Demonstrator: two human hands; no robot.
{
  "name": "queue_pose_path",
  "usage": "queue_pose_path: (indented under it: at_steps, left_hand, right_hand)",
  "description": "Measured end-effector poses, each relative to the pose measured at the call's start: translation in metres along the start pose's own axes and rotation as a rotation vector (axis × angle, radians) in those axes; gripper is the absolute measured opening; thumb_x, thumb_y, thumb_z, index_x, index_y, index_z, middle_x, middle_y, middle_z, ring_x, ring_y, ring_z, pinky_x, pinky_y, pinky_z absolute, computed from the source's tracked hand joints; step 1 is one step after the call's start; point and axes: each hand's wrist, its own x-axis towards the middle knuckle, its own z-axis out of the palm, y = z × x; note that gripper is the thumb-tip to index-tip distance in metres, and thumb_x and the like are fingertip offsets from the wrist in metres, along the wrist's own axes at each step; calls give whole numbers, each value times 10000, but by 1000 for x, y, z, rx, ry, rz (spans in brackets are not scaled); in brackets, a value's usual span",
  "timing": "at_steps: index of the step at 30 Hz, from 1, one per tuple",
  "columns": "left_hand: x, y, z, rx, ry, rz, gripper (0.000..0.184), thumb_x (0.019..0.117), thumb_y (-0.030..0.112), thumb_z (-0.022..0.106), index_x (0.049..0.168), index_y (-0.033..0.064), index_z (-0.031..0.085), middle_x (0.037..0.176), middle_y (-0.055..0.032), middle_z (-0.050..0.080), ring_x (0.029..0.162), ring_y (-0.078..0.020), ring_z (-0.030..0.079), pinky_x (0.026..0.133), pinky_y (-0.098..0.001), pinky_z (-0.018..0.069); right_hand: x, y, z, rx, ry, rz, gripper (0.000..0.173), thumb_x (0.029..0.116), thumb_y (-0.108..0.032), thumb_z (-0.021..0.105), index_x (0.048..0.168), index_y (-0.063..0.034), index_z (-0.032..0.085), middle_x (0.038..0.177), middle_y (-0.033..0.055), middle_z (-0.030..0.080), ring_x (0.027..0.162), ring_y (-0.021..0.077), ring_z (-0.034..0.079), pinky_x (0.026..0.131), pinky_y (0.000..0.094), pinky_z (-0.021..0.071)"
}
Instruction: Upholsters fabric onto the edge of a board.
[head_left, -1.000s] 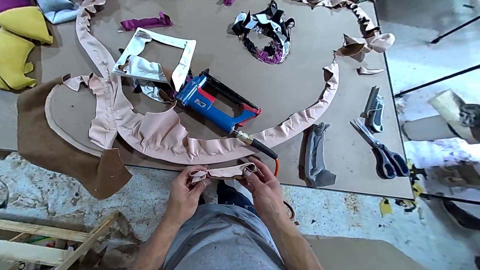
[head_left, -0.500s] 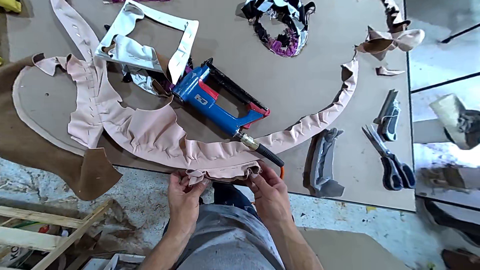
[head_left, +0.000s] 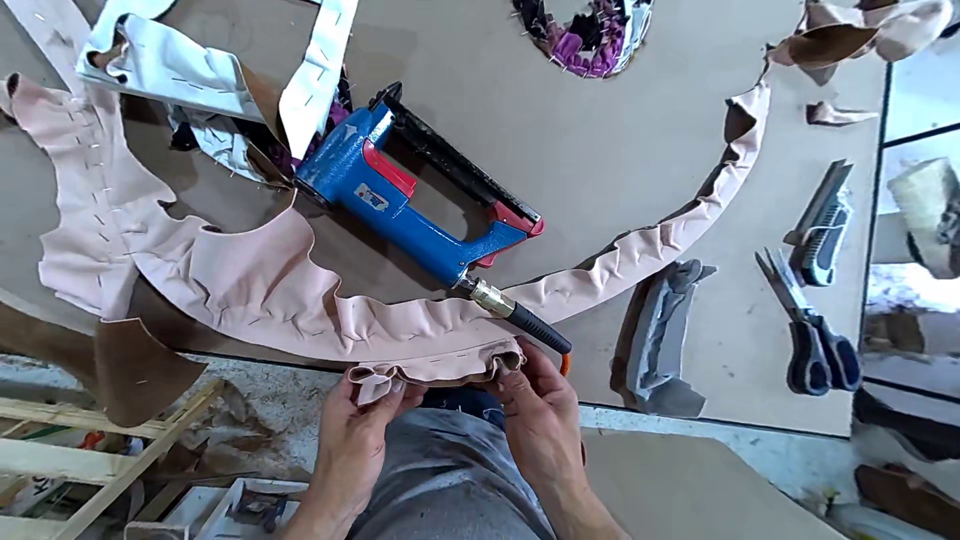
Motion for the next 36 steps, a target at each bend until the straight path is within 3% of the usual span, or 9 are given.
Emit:
queue_pose_path:
  at_steps: [8,14,26,36]
  left_hand:
    - [1,-9,2,-37,-52,26,243,951,-78,537,1194,-74,532,1044,-214,722,908,-314,755,847,-460,650]
    - [-1,-5,-5,-32,-22,33,271,955,-30,547,1223,-64,533,1061,-219,720,902,-322,756,842,-460,652]
    - [1,-8,9,-74,-45,33,242,962,-71,529,1204,-72,534,1061,-224,715,909,-324,755,847,-462,651]
    - [0,-18,7,-156,-57,84,241,968,-58,567,1206,-74,535,1050,-176,738,898,-288,766,836,-448,658]
  right_hand:
    - [2,2,-6,-37,-7,-70,328,969,-7,586,1294,9,636,1046,129,734,885,212,747,817,405,653]
    - [2,6,-8,-109,-63,-112,311,970,-40,626,1270,36,660,1045,143,745,907,216,746,844,397,645]
    - [4,1,-8,-27,17,-70,256,992,-46,597,1223,-1,698,1037,140,738,884,211,739,828,396,643]
    - [5,-2,-7,-35,-14,-124,203,982,-97,643,1160,-49,728,990,66,759,823,140,742,762,326,650]
